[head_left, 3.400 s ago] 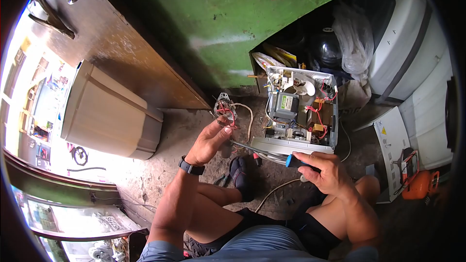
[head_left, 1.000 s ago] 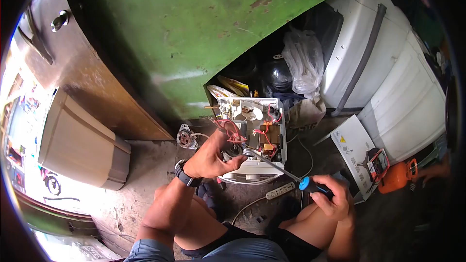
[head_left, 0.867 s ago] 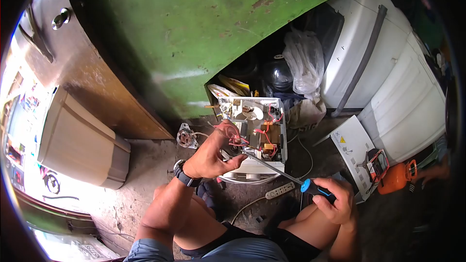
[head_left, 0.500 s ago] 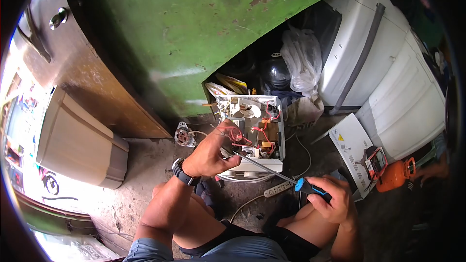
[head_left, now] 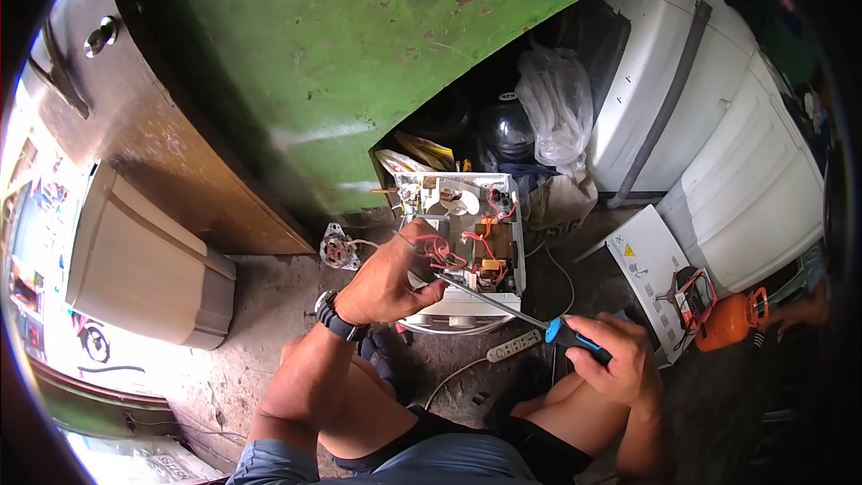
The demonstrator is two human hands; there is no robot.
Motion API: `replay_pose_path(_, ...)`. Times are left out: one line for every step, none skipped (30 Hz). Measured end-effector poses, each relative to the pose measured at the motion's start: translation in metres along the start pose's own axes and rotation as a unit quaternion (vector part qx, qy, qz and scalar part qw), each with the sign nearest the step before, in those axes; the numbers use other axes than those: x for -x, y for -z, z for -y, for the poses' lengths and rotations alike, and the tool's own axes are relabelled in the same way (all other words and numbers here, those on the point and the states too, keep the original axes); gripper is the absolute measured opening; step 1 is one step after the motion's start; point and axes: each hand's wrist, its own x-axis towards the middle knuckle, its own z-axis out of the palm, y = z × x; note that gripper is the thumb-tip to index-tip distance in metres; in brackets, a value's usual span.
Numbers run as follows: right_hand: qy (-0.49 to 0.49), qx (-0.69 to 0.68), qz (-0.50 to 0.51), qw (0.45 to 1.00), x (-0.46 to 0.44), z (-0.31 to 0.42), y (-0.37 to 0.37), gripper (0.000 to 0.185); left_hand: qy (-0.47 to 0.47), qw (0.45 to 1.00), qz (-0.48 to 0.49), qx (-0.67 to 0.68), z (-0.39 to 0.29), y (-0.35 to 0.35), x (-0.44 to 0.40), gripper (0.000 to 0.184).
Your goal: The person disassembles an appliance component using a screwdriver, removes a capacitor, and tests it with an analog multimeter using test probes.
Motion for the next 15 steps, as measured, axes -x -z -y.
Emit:
replay_pose_path(0.0,0.001,0.0,1.0,-0.001,0.002,-0.002,0.043,-0.009,1.0,0.013,-0.022,0.001,0.001,0.0,0.054)
replay_pose_path(0.007,0.019,-0.008,1.0,-0.001,0.004,-0.004,0.045,-0.009,1.0,0.013,-0.022,0.0,0.001,0.0,0.054)
replay_pose_path(0.015,0.038,-0.016,0.999,-0.001,0.005,-0.007,0.046,0.001,0.999,0.009,-0.031,-0.001,0.001,-0.001,0.056)
replay_pose_path(0.015,0.034,-0.026,0.999,0.002,0.002,-0.014,0.049,0.012,0.999,0.006,-0.04,-0.002,0.002,-0.001,0.057)
replay_pose_path(0.015,0.034,-0.026,0.999,0.005,0.001,-0.02,0.049,0.013,0.999,0.006,-0.04,-0.001,0.001,0.0,0.057)
replay_pose_path(0.007,0.041,-0.033,0.999,0.007,0.0,-0.026,0.049,0.02,0.999,-0.01,-0.03,-0.001,-0.001,0.0,0.054)
replay_pose_path(-0.002,0.048,-0.04,0.998,0.009,0.001,-0.031,0.05,0.028,0.999,-0.025,-0.02,-0.001,-0.002,0.0,0.052)
replay_pose_path(-0.008,0.052,-0.04,0.998,0.011,0.002,-0.034,0.05,0.028,0.999,-0.024,-0.02,-0.002,-0.003,0.001,0.052)
replay_pose_path(-0.009,0.051,-0.04,0.998,0.013,0.002,-0.039,0.05,0.033,0.998,-0.029,-0.033,-0.003,-0.004,0.001,0.053)
replay_pose_path(-0.018,0.042,-0.043,0.998,0.015,0.002,-0.043,0.05,0.038,0.998,-0.034,-0.046,-0.005,-0.005,0.0,0.054)
replay_pose_path(-0.027,0.033,-0.045,0.998,0.017,0.001,-0.047,0.05,0.038,0.998,-0.034,-0.046,-0.009,-0.005,0.0,0.054)
replay_pose_path(-0.034,0.035,-0.038,0.998,0.021,0.001,-0.049,0.048,0.054,0.996,-0.033,-0.056,-0.015,-0.004,-0.001,0.056)
replay_pose_path(-0.034,0.036,-0.039,0.998,0.023,0.0,-0.052,0.048,0.07,0.995,-0.031,-0.065,-0.019,-0.004,-0.002,0.057)
replay_pose_path(-0.032,0.009,-0.048,0.998,0.024,-0.001,-0.056,0.047,0.069,0.995,-0.03,-0.064,-0.019,-0.006,-0.003,0.057)
replay_pose_path(-0.029,-0.018,-0.057,0.998,0.026,-0.002,-0.062,0.046,0.045,0.995,-0.048,-0.081,-0.017,-0.008,-0.002,0.055)
